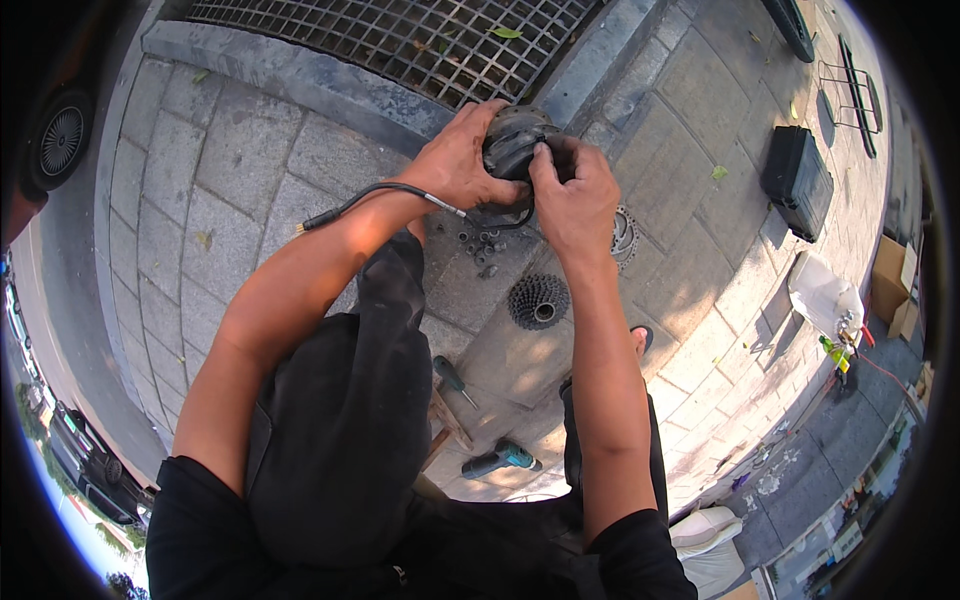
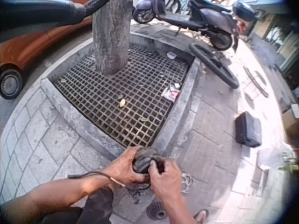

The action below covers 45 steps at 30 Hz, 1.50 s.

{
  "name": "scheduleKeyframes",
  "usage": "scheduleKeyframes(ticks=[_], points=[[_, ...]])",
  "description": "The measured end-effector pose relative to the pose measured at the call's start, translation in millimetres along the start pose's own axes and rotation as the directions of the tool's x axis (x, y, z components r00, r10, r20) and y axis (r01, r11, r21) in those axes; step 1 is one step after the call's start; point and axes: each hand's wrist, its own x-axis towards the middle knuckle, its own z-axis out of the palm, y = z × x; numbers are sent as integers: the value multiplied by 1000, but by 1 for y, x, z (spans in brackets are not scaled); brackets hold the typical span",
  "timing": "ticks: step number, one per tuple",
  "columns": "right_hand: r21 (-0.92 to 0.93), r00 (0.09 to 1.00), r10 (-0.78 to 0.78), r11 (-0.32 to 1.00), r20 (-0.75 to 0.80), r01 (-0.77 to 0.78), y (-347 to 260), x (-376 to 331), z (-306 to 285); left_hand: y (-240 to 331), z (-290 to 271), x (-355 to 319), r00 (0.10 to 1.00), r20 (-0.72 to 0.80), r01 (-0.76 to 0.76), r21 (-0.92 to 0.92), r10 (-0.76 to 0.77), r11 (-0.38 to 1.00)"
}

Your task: The person assembles a bicycle hub motor by hand, attaching a metal cover to the motor housing and inserting a cable. They then retrieve a sprocket and brake disc from a shelf and place them on the ground before reattaching the cover to the motor.

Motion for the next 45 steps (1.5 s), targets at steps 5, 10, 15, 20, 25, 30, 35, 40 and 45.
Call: scheduleKeyframes(ticks=[5,10,15,20,25,30,35,40,45], points=[[-52,987,-156,987,-39,154,3,3,3,-1,0,1,1000,12,4,-9,-4,1000],[-289,900,-431,871,-58,398,20,5,10,4,-2,3,999,51,8,22,-9,1000],[-283,931,-358,902,-73,325,12,0,9,3,-1,1,999,43,-1,30,-1,1000],[-76,989,-122,990,-79,116,2,-1,4,2,0,1,1000,15,-12,19,11,1000],[-41,992,-111,993,-57,109,4,2,4,1,1,1,1000,5,-13,-4,14,1000],[-147,954,-298,946,-47,288,12,4,7,0,1,1,1000,-12,-19,3,20,1000],[-251,921,-389,892,-2,376,15,5,6,-3,4,0,999,-10,-35,1,35,999],[-258,921,-390,892,-25,371,12,-3,6,-5,3,2,1000,5,-12,13,12,1000],[-117,980,-194,975,-52,187,0,-5,2,0,1,1,1000,13,1,12,-1,1000]])
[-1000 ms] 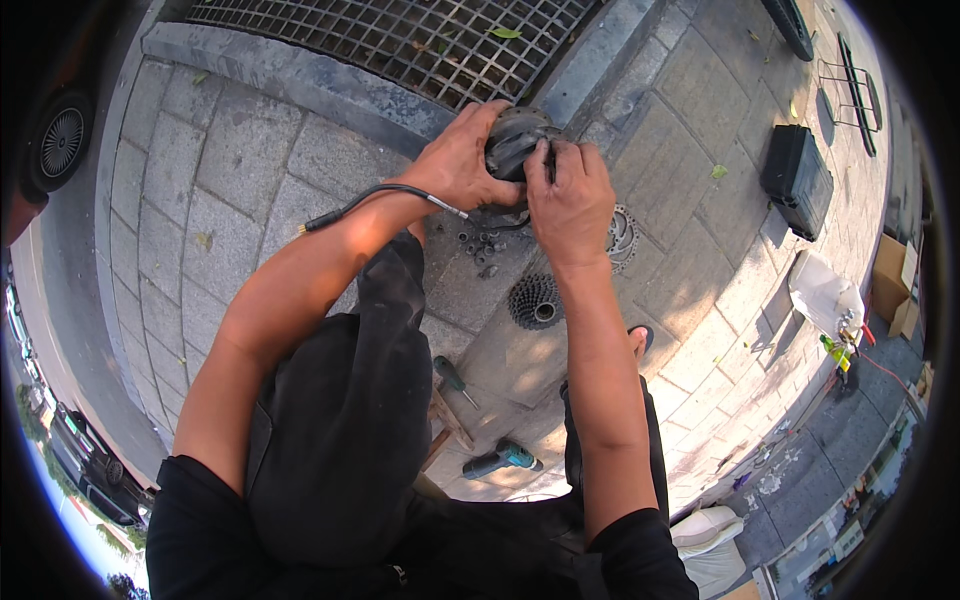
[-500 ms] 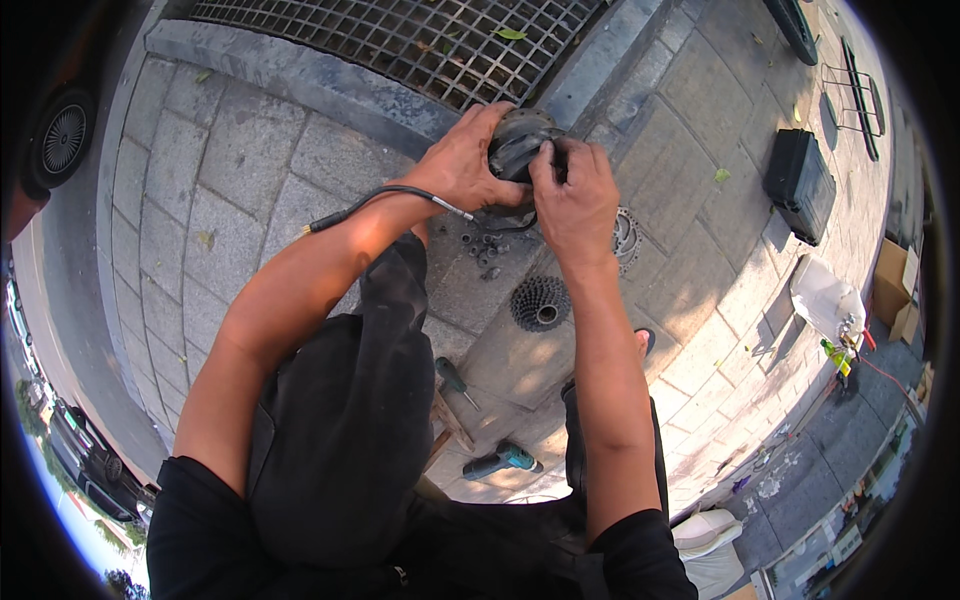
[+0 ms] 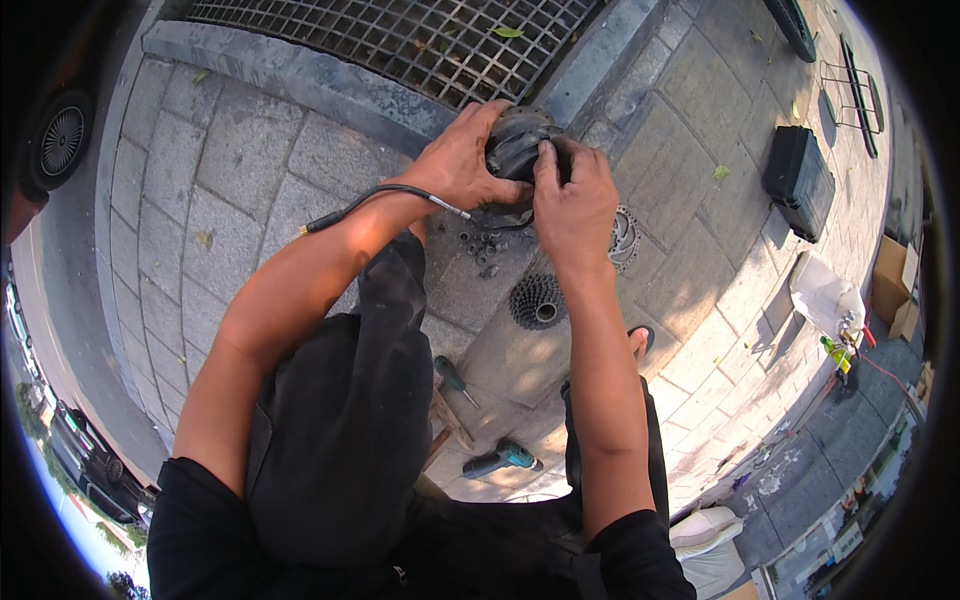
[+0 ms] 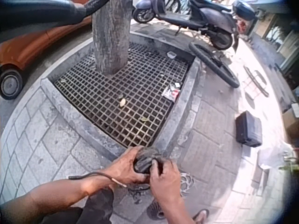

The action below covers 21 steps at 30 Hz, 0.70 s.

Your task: The person assembles a bicycle hub motor by hand, attaching a metal cover to the motor housing and inserting a cable. They then retrieve a sprocket and brake disc from a shelf and place them on the ground before reattaching the cover to the motor.

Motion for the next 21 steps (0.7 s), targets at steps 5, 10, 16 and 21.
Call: scheduleKeyframes(ticks=[5,10,16,21], points=[[-4,1000,17,1000,-25,-17,1,1,4,-1,0,0,999,-18,-34,-6,34,999],[-61,992,-72,996,-102,66,7,-2,12,-1,2,0,998,-19,-61,-12,61,998],[-72,990,-91,994,-108,83,5,-5,13,-4,4,-3,1000,-22,-21,-50,20,999],[-108,987,-140,986,-83,130,12,-3,11,-1,2,-1,1000,-16,-11,-48,10,999]])
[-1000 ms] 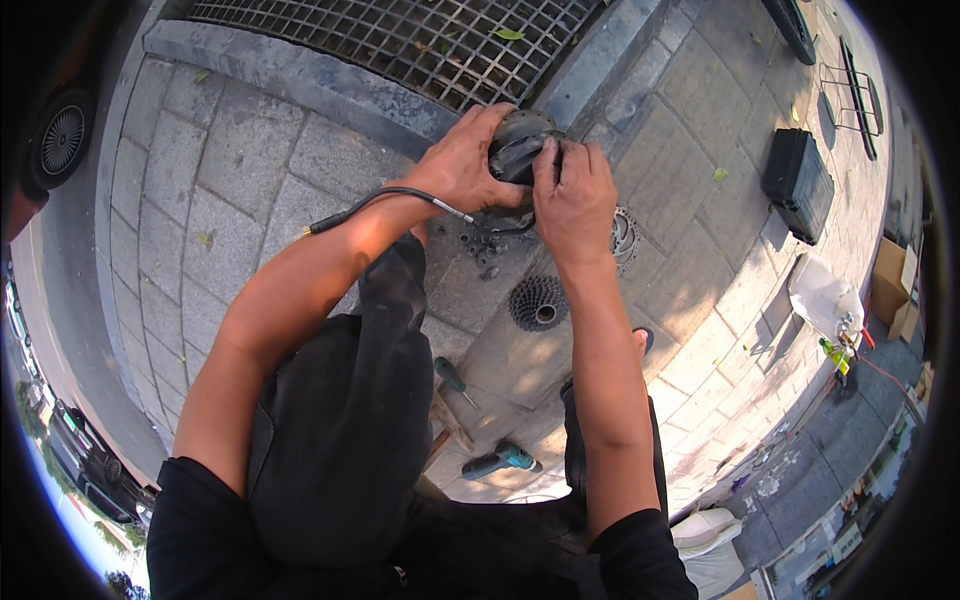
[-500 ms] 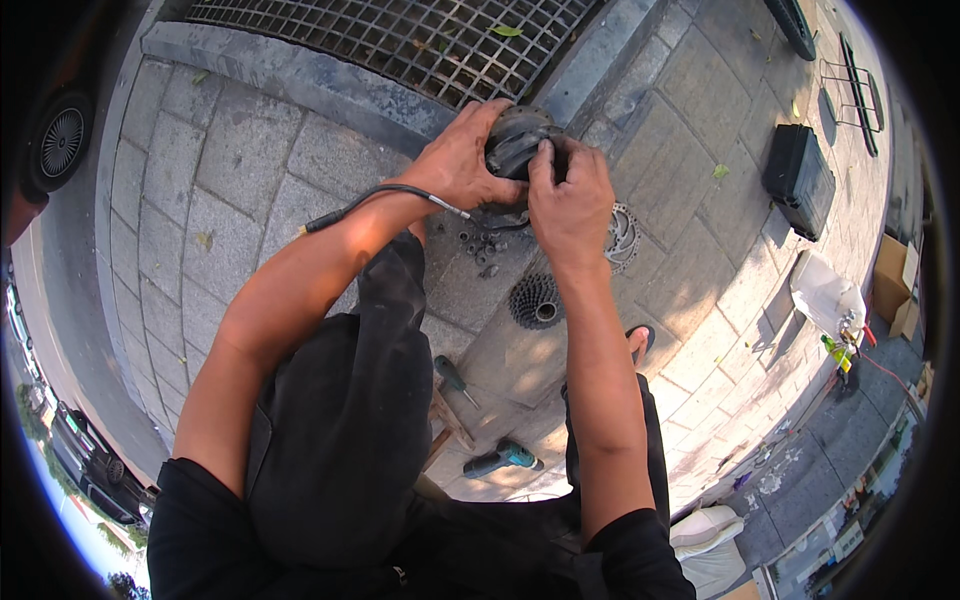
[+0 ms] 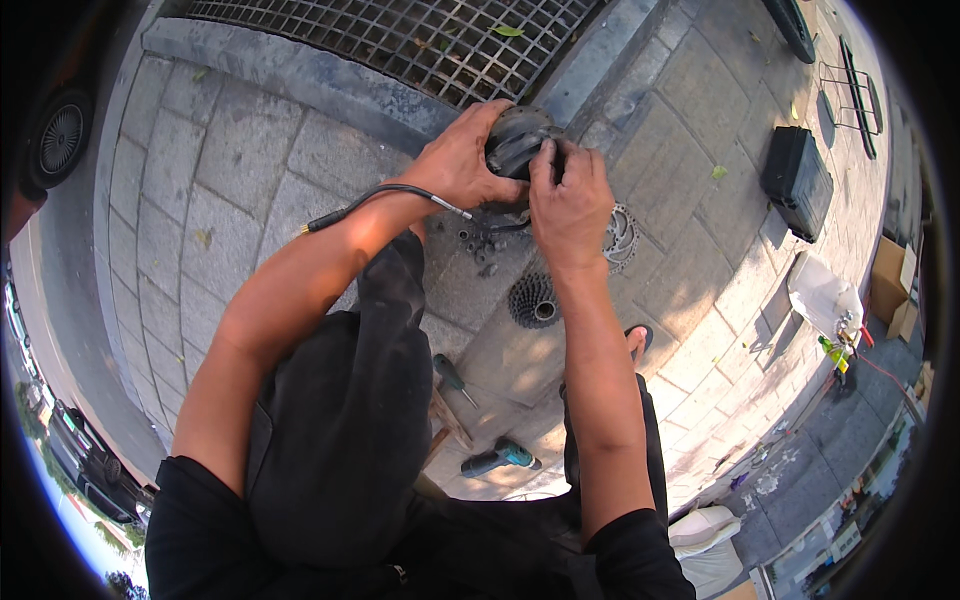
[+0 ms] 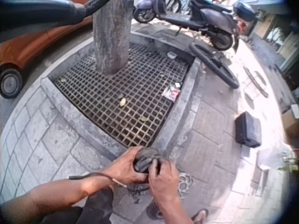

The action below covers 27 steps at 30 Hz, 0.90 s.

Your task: The person assembles a bicycle hub motor by hand, attaching a metal cover to the motor housing and inserting a cable. They then retrieve a sprocket and brake disc from a shelf and place them on the ground before reattaching the cover to the motor.

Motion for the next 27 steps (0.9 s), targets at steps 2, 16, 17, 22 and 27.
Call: scheduleKeyframes(ticks=[2,16,17,22,27], points=[[-10,1000,-3,1000,13,3,0,0,-2,1,0,1,1000,11,-14,23,13,1000],[23,999,37,999,-21,-37,2,-5,-2,4,0,1,999,26,-26,54,25,998],[11,999,37,999,-15,-37,2,-5,-2,4,0,2,999,30,-20,53,19,998],[-7,1000,-19,1000,-4,19,6,-4,1,4,0,3,999,32,-21,62,19,998],[100,987,155,982,50,-159,-6,-3,-8,3,0,2,999,35,17,54,-19,998]])
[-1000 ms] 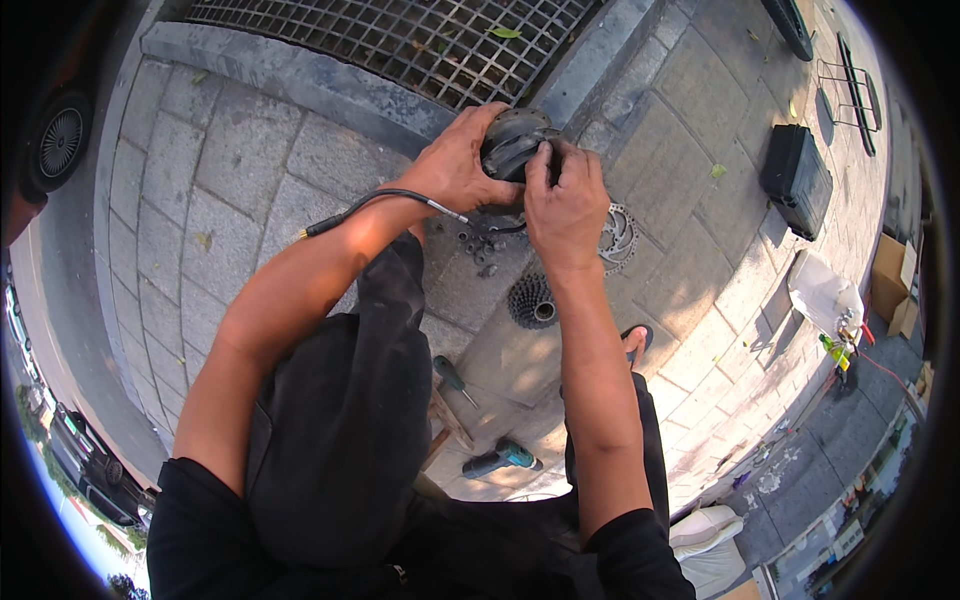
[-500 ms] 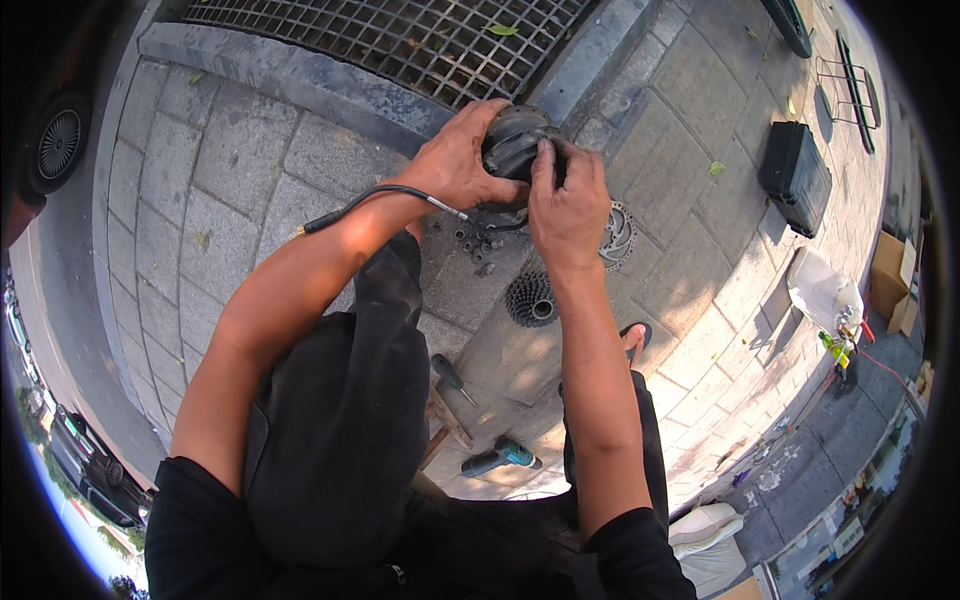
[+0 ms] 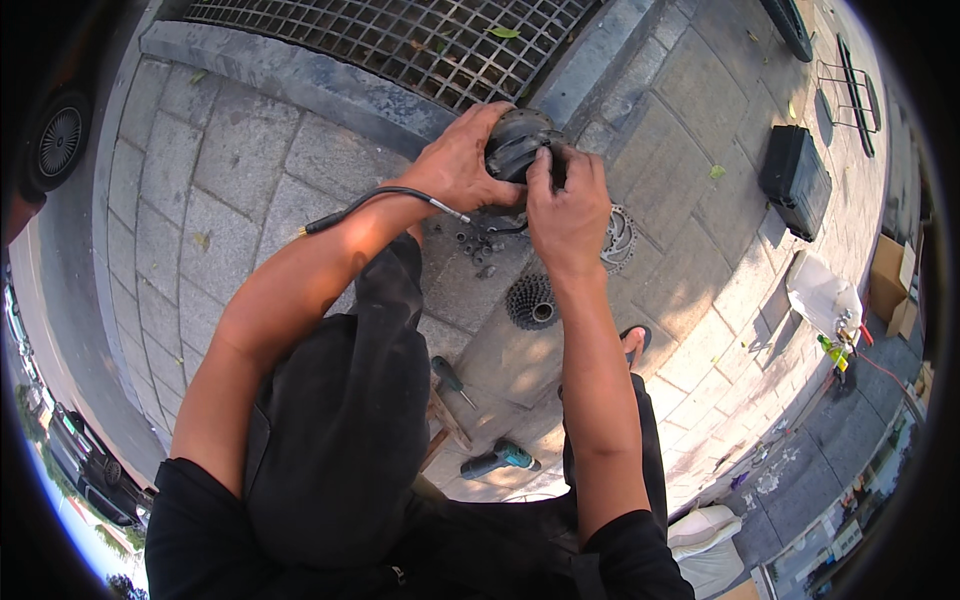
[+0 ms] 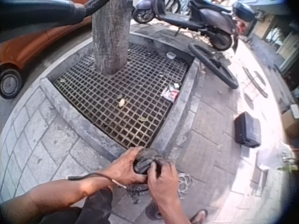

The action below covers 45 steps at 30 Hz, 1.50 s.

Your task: The person assembles a bicycle hub motor by hand, attaching a metal cover to the motor housing and inserting a cable. They then retrieve a sprocket and brake disc from a shelf and place them on the ground before reattaching the cover to the motor.

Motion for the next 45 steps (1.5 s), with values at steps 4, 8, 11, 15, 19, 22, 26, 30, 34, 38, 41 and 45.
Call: scheduleKeyframes(ticks=[4,8,11,15,19,22,26,30,34,38,41,45], points=[[72,992,122,990,-18,-120,1,3,-1,2,-2,0,1000,16,-4,-3,4,1000],[66,999,41,997,-10,-40,4,7,-3,1,-1,0,1000,11,-7,-2,7,1000],[45,1000,14,999,-3,-14,5,7,-3,0,-1,1,1000,13,-7,-8,7,1000],[26,1000,-19,999,-6,19,5,7,-3,2,-1,0,1000,17,2,-11,-2,1000],[0,996,-87,996,-14,87,8,8,-3,0,-1,0,1000,8,-12,-4,12,1000],[16,997,-77,997,-3,77,6,8,-4,0,0,1,1000,9,-7,-7,7,1000],[-14,990,-142,990,26,142,7,10,-4,0,0,1,1000,0,-11,-14,11,1000],[-18,989,-146,989,34,147,8,10,-3,1,-1,1,1000,1,-27,-16,27,999],[10,999,-38,999,34,37,5,6,-2,-1,-1,2,1000,7,7,-60,-7,998],[41,998,47,998,49,-49,0,7,-4,0,-1,0,1000,2,27,-62,-27,998],[1,999,-36,999,-7,36,3,7,0,-1,0,0,1000,-8,10,-49,-11,999],[-40,991,-129,991,-36,128,9,7,3,-4,2,2,1000,-16,-13,-35,12,999]])
